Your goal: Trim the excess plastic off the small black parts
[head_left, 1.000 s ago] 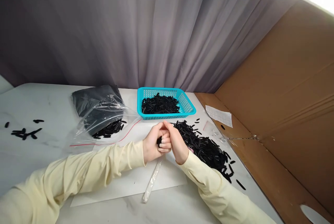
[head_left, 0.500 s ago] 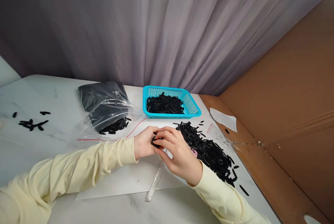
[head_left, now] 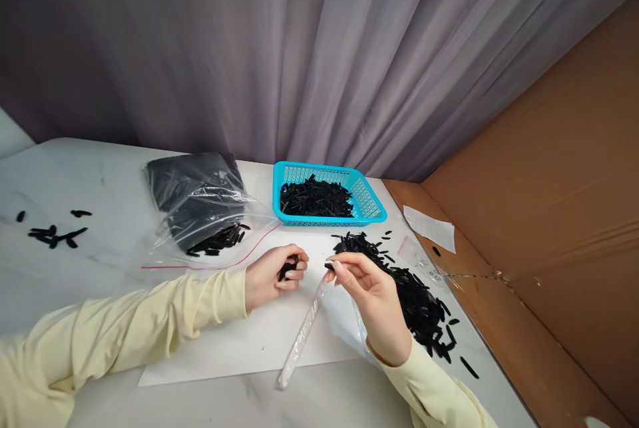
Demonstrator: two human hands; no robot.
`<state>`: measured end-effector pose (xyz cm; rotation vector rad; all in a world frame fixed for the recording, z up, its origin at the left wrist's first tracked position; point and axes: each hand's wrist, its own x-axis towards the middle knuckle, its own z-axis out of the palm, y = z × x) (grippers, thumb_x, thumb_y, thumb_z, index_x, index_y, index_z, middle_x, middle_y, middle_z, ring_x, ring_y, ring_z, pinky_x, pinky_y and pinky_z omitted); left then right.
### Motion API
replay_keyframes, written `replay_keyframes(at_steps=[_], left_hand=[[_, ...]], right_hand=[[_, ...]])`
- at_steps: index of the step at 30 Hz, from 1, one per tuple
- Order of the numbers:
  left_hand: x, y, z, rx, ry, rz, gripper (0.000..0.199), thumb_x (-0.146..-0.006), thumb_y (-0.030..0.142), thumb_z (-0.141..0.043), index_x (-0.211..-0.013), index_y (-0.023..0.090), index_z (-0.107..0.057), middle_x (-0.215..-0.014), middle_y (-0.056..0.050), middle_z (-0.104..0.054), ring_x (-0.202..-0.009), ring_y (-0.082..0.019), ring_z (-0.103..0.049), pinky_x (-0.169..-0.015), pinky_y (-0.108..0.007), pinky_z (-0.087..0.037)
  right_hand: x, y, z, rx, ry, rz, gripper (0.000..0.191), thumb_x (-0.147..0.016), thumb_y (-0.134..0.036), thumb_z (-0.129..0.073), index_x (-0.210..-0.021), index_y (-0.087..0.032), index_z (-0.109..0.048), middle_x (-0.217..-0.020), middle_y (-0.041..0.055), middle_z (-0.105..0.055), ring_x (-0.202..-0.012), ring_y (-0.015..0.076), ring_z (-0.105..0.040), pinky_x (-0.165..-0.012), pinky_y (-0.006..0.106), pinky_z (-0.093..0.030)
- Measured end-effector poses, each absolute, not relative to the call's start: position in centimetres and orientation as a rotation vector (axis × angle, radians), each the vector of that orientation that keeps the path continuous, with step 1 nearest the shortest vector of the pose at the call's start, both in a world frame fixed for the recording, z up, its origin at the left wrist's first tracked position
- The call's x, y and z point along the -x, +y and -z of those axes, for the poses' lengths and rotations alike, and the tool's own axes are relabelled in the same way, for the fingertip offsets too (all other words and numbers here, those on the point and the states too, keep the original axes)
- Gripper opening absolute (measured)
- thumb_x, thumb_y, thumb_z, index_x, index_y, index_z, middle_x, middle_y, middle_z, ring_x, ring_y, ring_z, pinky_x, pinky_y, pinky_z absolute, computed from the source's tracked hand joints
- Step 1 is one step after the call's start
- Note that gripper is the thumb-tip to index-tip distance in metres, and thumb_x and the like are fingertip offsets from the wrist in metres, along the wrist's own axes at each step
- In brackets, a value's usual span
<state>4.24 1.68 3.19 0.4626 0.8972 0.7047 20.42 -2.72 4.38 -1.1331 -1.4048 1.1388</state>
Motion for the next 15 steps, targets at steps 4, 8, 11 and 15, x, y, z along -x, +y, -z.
replay_keyframes(at_steps=[4,8,11,15], left_hand=[[-4.0,0.3,-2.0,-0.886,0.944,-0.821,0.018,-0.082,0.023,-0.054,-0.073,0.013,-0.065,-0.045,0.007,-0.034,-0.038,-0.003,-0.026,-0.034,-0.012,-0.020],[-3.9,-0.5,-1.1,-1.476,1.038,-0.870,0.018,-0.082,0.022,-0.054,-0.086,0.018,-0.072,-0.069,-0.002,-0.064,-0.071,-0.013,-0.059,-0.067,-0.018,-0.045],[-3.8,-0.8,-0.9,-1.680,1.056,-0.835,0.022,-0.083,0.021,-0.053,-0.093,0.020,-0.072,-0.088,-0.004,-0.070,-0.083,-0.016,-0.063,-0.077,-0.021,-0.046],[-3.6,-1.0,-0.6,-1.843,1.043,-0.861,0.022,-0.084,0.020,-0.054,-0.096,0.018,-0.072,-0.078,-0.005,-0.071,-0.067,-0.014,-0.064,-0.064,-0.020,-0.049]], right_hand=[[-20.5,-2.5,-1.5,1.128,-1.175,-1.306,0.021,-0.079,-0.038,-0.061,-0.078,-0.018,-0.057,-0.063,0.0002,-0.062,-0.049,0.0101,-0.051,-0.051,0.024,-0.041],[-20.1,-2.7,0.3,1.088,-1.108,-1.443,0.024,-0.078,-0.040,-0.062,-0.076,-0.018,-0.053,-0.062,-0.0007,-0.061,-0.047,0.0096,-0.052,-0.049,0.023,-0.042],[-19.9,-2.8,0.4,1.054,-1.067,-1.477,0.023,-0.077,-0.039,-0.064,-0.077,-0.019,-0.052,-0.063,-0.0010,-0.062,-0.048,0.0098,-0.053,-0.049,0.023,-0.043],[-20.1,-3.0,0.1,1.017,-1.039,-1.492,0.019,-0.078,-0.036,-0.063,-0.078,-0.019,-0.053,-0.066,-0.0007,-0.064,-0.048,0.0101,-0.056,-0.051,0.024,-0.046]])
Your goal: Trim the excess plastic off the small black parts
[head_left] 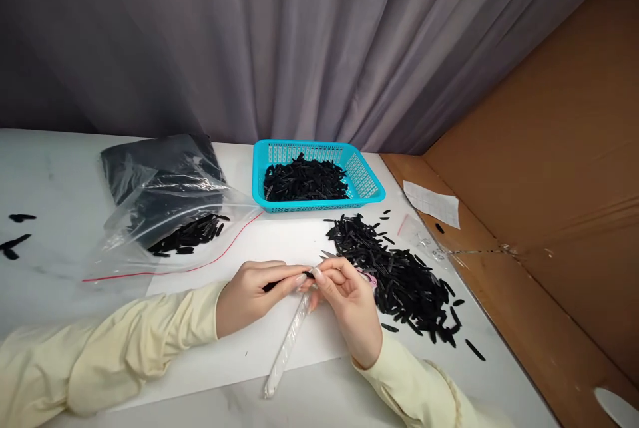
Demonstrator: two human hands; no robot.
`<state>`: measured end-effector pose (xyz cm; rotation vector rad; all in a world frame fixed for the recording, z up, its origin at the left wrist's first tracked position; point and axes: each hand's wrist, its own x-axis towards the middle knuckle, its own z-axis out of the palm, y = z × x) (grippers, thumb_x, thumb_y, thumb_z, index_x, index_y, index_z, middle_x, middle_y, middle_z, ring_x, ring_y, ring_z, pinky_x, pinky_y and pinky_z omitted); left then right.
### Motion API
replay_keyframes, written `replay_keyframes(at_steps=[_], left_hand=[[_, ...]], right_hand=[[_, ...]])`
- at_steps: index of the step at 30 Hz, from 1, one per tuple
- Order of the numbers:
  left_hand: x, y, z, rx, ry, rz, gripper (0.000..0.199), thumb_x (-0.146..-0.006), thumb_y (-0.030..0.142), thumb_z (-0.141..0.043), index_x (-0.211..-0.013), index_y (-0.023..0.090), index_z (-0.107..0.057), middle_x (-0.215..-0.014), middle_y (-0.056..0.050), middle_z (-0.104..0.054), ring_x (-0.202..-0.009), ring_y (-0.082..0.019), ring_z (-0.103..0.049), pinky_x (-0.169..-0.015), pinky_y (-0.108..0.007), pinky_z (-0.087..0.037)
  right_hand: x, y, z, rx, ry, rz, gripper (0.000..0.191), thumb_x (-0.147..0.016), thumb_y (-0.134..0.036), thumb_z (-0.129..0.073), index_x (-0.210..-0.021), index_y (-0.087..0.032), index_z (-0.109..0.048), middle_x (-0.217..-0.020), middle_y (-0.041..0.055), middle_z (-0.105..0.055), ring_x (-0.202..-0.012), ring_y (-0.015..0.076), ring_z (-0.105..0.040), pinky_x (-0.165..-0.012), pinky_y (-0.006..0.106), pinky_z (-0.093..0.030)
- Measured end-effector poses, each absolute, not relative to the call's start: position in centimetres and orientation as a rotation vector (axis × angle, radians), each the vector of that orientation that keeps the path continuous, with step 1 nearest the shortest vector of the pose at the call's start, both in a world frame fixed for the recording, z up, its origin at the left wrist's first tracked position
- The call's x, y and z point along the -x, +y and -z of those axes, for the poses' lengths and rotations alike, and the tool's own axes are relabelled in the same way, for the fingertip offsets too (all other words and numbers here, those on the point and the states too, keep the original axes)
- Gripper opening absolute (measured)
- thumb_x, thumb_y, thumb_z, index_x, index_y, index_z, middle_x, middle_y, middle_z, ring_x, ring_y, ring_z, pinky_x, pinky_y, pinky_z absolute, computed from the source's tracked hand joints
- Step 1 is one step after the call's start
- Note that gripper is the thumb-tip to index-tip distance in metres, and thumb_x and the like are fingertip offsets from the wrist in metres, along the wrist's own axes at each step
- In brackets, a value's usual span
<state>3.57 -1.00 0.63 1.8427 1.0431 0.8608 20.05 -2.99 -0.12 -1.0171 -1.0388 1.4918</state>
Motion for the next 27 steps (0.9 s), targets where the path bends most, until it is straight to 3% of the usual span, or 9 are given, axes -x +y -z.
replay_keyframes(at_steps=[8,18,27], left_hand=[[-3.42,-1.06,0.42,-1.956,0.885,-1.132,0.025,-0.084,0.013,-0.052,-0.102,0.015,-0.069,-0.082,-0.005,-0.073,-0.067,-0.013,-0.067,-0.061,-0.019,-0.053],[-3.55,-1.19,-0.17,-1.939,0.918,-1.175,0.020,-0.082,0.009,-0.056,-0.094,0.013,-0.071,-0.078,-0.005,-0.073,-0.063,-0.012,-0.066,-0.057,-0.016,-0.052],[-3.58,-1.21,0.14,-1.965,0.886,-1.254,0.016,-0.080,0.007,-0.057,-0.089,0.008,-0.071,-0.075,-0.008,-0.072,-0.062,-0.011,-0.066,-0.059,-0.014,-0.051]], right_hand=[[-20.31,-3.09,0.18,0.937,-1.039,-1.554,0.015,-0.082,-0.032,-0.059,-0.083,-0.019,-0.052,-0.071,0.0015,-0.068,-0.051,0.0128,-0.062,-0.054,0.026,-0.048],[-20.37,-3.13,-0.06,0.792,-1.003,-1.626,0.013,-0.082,-0.027,-0.059,-0.091,-0.018,-0.053,-0.079,0.0057,-0.069,-0.072,0.0189,-0.066,-0.052,0.027,-0.051],[-20.24,-3.29,-0.15,0.790,-1.007,-1.621,0.018,-0.078,-0.022,-0.064,-0.092,-0.019,-0.053,-0.084,0.0063,-0.069,-0.074,0.0183,-0.066,-0.053,0.026,-0.052]])
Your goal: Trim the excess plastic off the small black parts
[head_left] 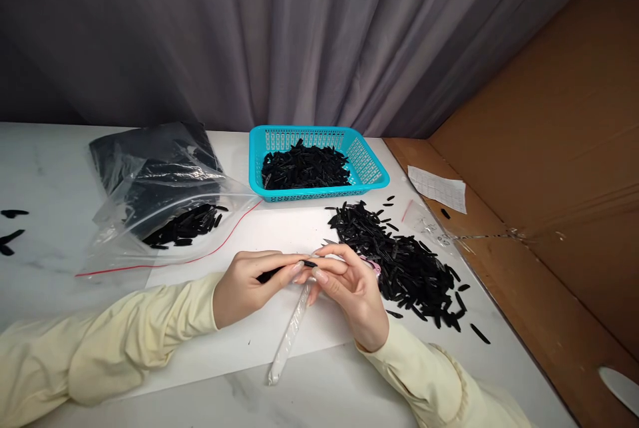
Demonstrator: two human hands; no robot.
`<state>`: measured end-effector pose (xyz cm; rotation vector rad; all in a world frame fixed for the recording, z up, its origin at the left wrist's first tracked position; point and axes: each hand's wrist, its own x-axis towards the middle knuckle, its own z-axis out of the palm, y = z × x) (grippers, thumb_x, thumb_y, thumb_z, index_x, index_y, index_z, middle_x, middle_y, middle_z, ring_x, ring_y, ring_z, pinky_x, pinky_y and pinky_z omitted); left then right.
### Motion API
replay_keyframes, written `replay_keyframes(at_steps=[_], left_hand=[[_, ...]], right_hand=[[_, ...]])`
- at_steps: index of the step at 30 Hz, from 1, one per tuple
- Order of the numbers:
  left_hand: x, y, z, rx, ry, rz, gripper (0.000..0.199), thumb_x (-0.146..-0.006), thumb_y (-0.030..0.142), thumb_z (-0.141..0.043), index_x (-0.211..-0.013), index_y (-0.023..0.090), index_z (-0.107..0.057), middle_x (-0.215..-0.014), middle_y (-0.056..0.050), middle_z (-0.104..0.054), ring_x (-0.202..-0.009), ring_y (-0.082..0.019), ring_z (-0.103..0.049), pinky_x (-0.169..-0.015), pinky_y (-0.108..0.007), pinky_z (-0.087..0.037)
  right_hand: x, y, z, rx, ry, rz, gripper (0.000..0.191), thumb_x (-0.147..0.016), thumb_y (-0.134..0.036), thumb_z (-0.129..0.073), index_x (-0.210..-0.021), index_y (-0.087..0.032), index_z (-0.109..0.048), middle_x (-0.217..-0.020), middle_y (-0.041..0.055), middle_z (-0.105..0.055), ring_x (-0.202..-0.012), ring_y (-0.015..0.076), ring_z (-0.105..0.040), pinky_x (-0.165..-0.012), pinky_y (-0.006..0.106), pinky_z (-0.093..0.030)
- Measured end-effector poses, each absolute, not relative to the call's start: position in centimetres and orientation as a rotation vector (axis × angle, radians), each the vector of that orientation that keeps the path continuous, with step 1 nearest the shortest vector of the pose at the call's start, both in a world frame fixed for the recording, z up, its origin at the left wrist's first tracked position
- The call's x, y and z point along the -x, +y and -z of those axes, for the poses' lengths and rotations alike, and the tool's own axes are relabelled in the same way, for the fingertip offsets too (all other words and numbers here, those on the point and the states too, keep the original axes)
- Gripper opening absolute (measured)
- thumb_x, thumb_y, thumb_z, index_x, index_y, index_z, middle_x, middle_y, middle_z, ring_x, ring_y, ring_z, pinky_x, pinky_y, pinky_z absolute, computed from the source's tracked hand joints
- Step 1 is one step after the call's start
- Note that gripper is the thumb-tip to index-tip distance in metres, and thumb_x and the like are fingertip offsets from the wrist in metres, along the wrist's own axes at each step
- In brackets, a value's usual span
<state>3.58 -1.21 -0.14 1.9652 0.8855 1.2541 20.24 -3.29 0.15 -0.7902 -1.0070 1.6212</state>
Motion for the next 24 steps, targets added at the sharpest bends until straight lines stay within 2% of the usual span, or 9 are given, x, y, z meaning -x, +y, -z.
replay_keyframes(at_steps=[5,12,18,24], left_hand=[[-3.56,-1.27,-0.03,-1.981,0.839,-1.248,0.018,-0.080,0.006,-0.056,-0.092,0.011,-0.070,-0.074,-0.004,-0.072,-0.062,-0.009,-0.065,-0.060,-0.013,-0.051],[-3.45,-1.23,-0.05,-1.967,0.863,-1.244,0.014,-0.079,0.005,-0.058,-0.086,0.012,-0.069,-0.073,-0.003,-0.072,-0.063,-0.010,-0.066,-0.060,-0.013,-0.051],[-3.27,-1.43,-0.06,-1.950,0.915,-1.187,0.012,-0.080,0.008,-0.058,-0.082,0.012,-0.069,-0.072,-0.003,-0.072,-0.064,-0.011,-0.067,-0.060,-0.014,-0.051],[-3.38,-1.45,-0.18,-1.913,0.941,-1.157,0.013,-0.081,0.011,-0.057,-0.082,0.014,-0.069,-0.073,-0.003,-0.073,-0.064,-0.013,-0.067,-0.059,-0.016,-0.052]], right_hand=[[-20.11,-3.19,-0.02,0.835,-1.014,-1.602,0.019,-0.077,-0.022,-0.065,-0.090,-0.019,-0.052,-0.079,0.0041,-0.068,-0.066,0.0157,-0.066,-0.052,0.025,-0.053],[-19.99,-3.51,0.26,0.853,-1.114,-1.561,0.016,-0.081,-0.024,-0.061,-0.091,-0.020,-0.049,-0.077,0.0038,-0.068,-0.072,0.0169,-0.066,-0.053,0.025,-0.053],[-20.20,-3.78,0.45,0.914,-1.244,-1.513,0.012,-0.086,-0.029,-0.053,-0.090,-0.019,-0.047,-0.073,0.0024,-0.068,-0.053,0.0113,-0.060,-0.056,0.027,-0.050],[-20.25,-3.91,0.29,0.920,-1.233,-1.516,0.015,-0.087,-0.031,-0.053,-0.090,-0.021,-0.042,-0.074,0.0019,-0.068,-0.053,0.0118,-0.061,-0.056,0.028,-0.048]])
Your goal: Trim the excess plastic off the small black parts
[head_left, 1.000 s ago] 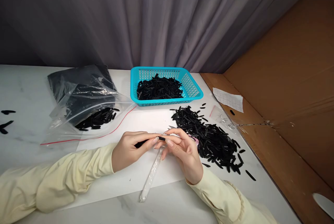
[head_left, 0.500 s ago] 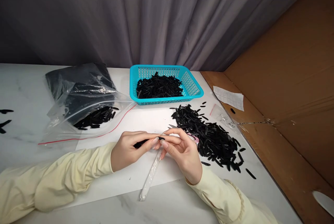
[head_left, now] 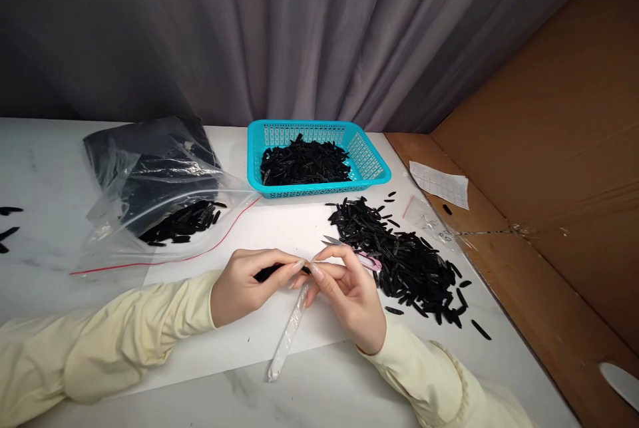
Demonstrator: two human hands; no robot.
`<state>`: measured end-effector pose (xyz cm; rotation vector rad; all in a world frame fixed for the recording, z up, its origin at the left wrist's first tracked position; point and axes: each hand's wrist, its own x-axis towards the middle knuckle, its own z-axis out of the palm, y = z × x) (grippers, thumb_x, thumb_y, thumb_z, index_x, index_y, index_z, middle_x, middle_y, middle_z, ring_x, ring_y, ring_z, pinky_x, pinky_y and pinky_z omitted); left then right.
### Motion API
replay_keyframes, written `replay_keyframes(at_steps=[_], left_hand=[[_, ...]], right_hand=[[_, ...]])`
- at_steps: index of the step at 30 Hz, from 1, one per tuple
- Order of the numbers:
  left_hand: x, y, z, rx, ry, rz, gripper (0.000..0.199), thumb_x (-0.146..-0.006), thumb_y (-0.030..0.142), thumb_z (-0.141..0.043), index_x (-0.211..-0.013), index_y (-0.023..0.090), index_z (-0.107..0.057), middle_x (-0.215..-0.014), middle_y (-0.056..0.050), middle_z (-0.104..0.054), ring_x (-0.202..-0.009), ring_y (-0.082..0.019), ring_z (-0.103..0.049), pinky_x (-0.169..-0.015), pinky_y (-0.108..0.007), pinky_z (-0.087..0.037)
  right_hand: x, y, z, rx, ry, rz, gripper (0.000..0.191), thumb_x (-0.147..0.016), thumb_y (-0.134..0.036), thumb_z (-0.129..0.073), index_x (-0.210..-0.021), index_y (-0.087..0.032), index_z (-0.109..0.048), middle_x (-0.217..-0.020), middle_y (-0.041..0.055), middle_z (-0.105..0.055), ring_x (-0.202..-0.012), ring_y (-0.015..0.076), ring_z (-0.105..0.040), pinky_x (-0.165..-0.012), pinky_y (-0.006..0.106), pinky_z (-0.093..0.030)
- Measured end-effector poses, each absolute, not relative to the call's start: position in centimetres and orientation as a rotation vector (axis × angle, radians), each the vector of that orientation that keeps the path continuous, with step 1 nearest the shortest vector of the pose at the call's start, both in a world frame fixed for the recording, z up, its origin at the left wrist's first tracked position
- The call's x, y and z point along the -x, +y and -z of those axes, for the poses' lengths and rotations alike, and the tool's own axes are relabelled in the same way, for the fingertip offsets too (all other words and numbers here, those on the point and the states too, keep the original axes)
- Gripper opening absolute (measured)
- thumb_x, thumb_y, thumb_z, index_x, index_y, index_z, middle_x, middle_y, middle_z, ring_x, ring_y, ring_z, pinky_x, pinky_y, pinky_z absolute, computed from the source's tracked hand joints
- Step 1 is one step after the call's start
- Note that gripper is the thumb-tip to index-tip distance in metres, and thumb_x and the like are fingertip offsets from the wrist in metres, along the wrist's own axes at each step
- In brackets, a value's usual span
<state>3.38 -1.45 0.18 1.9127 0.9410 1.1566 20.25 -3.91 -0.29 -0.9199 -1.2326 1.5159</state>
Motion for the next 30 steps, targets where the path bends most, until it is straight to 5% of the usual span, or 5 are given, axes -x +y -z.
replay_keyframes(at_steps=[16,30], left_hand=[[-3.34,-1.46,-0.32,-1.942,0.902,-1.119,0.013,-0.082,0.012,-0.055,-0.079,0.013,-0.067,-0.064,-0.001,-0.069,-0.055,-0.010,-0.063,-0.054,-0.016,-0.050],[-3.33,-1.35,-0.14,-1.962,0.884,-1.215,0.018,-0.082,0.010,-0.056,-0.091,0.014,-0.070,-0.083,-0.005,-0.073,-0.070,-0.015,-0.069,-0.063,-0.018,-0.056]], right_hand=[[-19.99,-3.77,0.44,0.903,-1.157,-1.593,0.020,-0.084,-0.030,-0.057,-0.084,-0.021,-0.039,-0.072,0.0016,-0.069,-0.052,0.0115,-0.060,-0.056,0.027,-0.048],[-20.41,-3.54,0.03,0.842,-1.103,-1.632,0.025,-0.083,-0.031,-0.059,-0.083,-0.022,-0.036,-0.076,0.0026,-0.070,-0.052,0.0135,-0.063,-0.058,0.030,-0.050]])
